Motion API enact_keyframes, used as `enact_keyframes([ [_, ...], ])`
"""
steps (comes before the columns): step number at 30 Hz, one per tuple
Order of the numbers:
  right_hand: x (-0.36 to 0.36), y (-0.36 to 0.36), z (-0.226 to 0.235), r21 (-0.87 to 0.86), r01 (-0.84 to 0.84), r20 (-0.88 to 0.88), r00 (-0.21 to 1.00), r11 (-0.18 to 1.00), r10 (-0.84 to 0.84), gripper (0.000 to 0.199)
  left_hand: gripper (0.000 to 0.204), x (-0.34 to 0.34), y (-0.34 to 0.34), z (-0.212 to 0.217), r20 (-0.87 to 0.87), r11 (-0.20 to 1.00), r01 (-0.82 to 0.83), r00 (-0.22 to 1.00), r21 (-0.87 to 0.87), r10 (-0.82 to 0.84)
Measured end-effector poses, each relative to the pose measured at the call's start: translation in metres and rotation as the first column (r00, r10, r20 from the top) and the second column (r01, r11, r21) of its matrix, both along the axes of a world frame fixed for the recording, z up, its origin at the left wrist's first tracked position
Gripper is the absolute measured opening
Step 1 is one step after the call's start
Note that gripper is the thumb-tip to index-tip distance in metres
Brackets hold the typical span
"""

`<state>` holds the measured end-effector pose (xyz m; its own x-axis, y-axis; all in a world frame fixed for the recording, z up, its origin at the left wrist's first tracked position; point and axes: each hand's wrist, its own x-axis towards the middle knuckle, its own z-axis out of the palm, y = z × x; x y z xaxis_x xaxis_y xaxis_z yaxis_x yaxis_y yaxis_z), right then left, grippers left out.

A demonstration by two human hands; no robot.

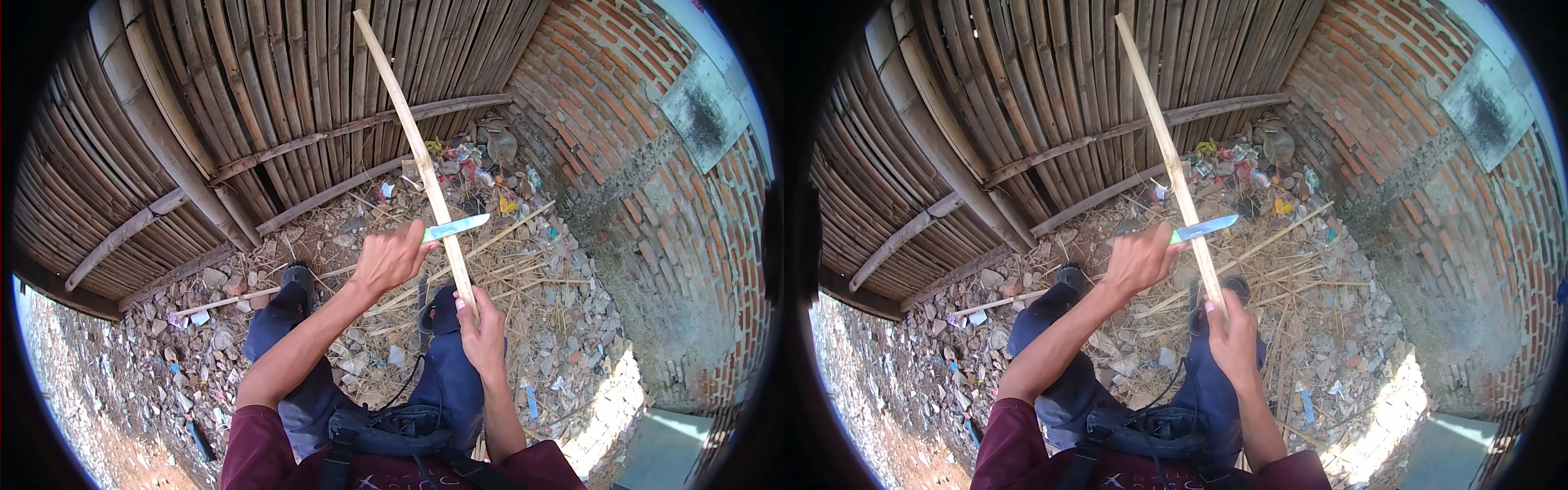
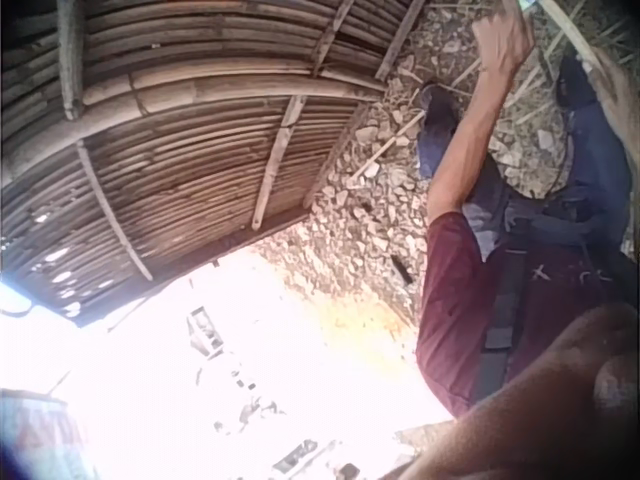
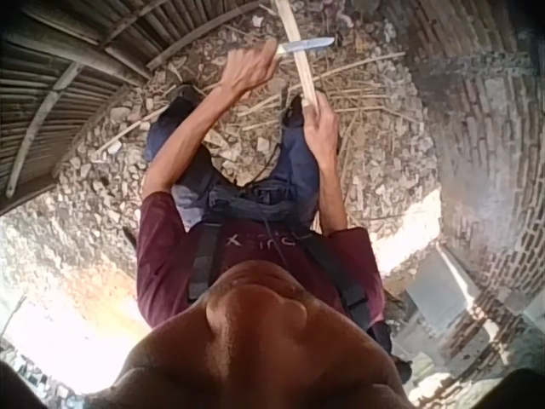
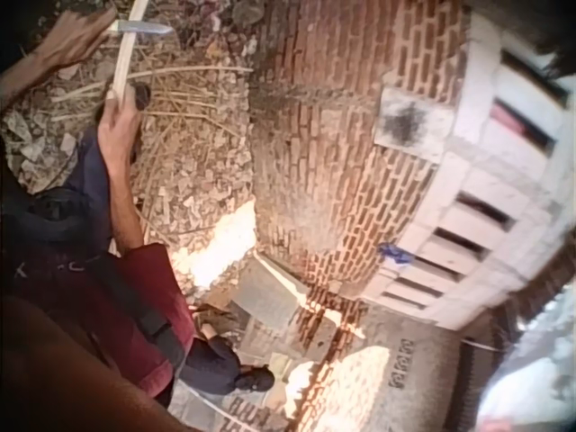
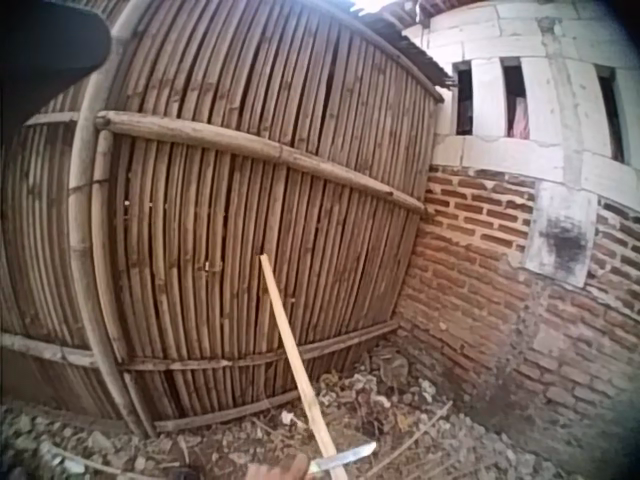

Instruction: The person shaves thin strips from a length of bamboo using a knife while sitting on the ground.

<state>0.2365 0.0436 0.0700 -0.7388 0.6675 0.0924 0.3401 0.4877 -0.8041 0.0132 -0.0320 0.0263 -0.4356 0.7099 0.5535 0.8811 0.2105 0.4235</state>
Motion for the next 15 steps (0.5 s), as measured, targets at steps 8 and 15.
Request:
enact_keyframes([
  [8, -0.002, 0.003, 0.000, 0.029, 0.017, -0.023, 1.000, 0.999, -0.016, 0.021, 0.043, -0.008, 0.011, 0.003, -0.109, 1.000, 0.001, 0.994, 0.002, -0.001],
  [15, 0.001, 0.004, -0.005, 0.059, 0.040, -0.094, 0.995, 0.997, -0.034, 0.021, 0.043, -0.007, 0.018, -0.002, -0.129, 1.000, -0.002, 0.992, 0.020, 0.004],
])
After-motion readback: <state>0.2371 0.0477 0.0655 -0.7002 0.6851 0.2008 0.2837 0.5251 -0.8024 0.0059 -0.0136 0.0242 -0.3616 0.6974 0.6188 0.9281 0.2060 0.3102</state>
